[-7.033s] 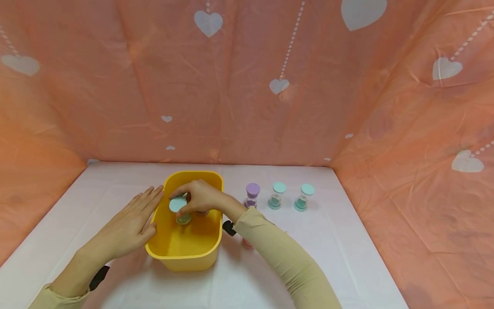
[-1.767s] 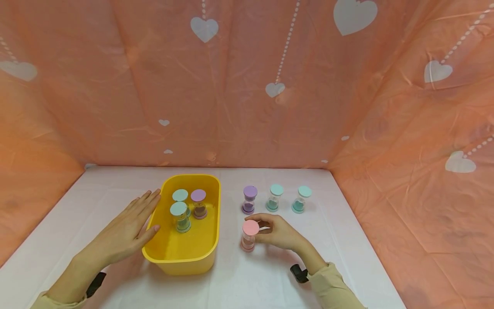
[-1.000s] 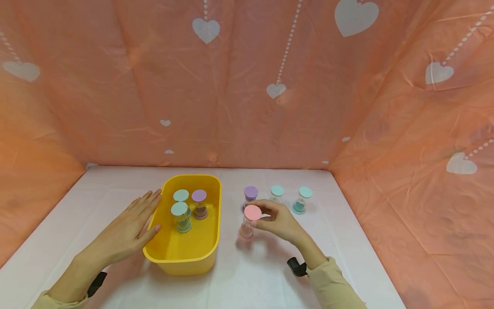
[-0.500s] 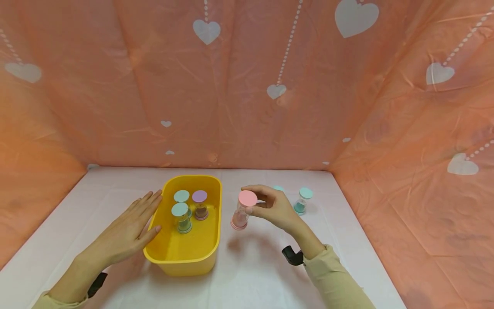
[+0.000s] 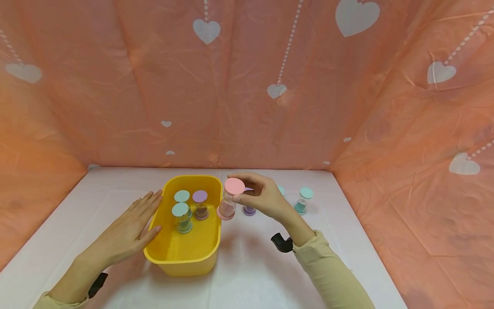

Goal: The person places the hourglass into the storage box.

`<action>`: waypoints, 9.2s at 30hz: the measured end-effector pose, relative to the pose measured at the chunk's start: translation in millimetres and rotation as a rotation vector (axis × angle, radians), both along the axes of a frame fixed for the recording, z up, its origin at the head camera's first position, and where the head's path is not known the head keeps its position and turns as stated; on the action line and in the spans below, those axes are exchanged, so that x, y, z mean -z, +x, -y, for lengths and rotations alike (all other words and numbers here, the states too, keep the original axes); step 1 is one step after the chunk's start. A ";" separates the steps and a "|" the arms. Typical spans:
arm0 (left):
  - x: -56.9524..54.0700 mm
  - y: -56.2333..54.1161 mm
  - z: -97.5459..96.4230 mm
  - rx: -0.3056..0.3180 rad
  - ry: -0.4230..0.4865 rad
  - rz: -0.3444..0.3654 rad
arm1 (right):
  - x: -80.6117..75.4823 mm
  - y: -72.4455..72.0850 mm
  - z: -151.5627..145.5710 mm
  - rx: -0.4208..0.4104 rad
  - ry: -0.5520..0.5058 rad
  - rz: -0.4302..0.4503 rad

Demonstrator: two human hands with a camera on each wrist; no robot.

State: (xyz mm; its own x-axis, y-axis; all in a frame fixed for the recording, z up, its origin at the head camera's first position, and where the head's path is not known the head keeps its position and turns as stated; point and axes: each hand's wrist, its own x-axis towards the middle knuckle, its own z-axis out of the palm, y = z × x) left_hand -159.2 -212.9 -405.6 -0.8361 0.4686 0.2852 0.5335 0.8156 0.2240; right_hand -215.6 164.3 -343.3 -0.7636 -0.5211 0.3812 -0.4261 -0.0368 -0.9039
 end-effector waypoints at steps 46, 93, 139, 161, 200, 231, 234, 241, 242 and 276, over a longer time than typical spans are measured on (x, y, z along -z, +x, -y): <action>-0.7 -0.6 0.2 -0.002 0.001 0.003 | 30.1 -37.4 85.3 -0.184 0.420 -0.088; 0.2 -1.5 0.3 -0.001 0.018 0.025 | 25.7 -62.4 97.8 -0.225 0.897 -0.426; 2.4 -1.0 -0.5 0.001 0.030 -0.018 | 19.1 -47.4 83.5 -0.138 0.704 -0.304; 2.2 1.4 -1.1 -0.003 0.034 -0.008 | 41.4 -38.7 -0.2 0.289 0.217 -0.314; 2.1 1.7 -1.1 -0.007 0.044 0.003 | 64.0 -66.3 -40.7 0.249 0.783 -0.298; 0.8 2.4 -1.9 -0.009 0.041 0.004 | 66.8 -61.1 -36.1 0.283 0.730 -0.327; 1.0 2.6 -1.9 -0.010 0.041 0.001 | 66.0 -60.1 -35.1 0.288 0.704 -0.340; 1.1 3.1 -1.3 -0.013 0.040 0.003 | 63.0 -58.3 -32.7 0.283 0.597 -0.329; 1.2 3.1 -1.2 -0.013 0.041 0.005 | 61.8 -57.9 -32.1 0.277 0.576 -0.319; 4.5 0.4 -0.8 -0.011 0.037 0.001 | 4.7 -34.0 -14.0 0.279 0.226 -0.343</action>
State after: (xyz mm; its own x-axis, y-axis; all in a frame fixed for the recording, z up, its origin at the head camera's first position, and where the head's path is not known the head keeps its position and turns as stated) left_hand -158.8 -212.1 -410.1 -0.8413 0.4487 0.3016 0.5246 0.8124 0.2547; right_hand -249.6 178.3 -348.0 -0.7363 -0.4136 0.5355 -0.6658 0.3016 -0.6825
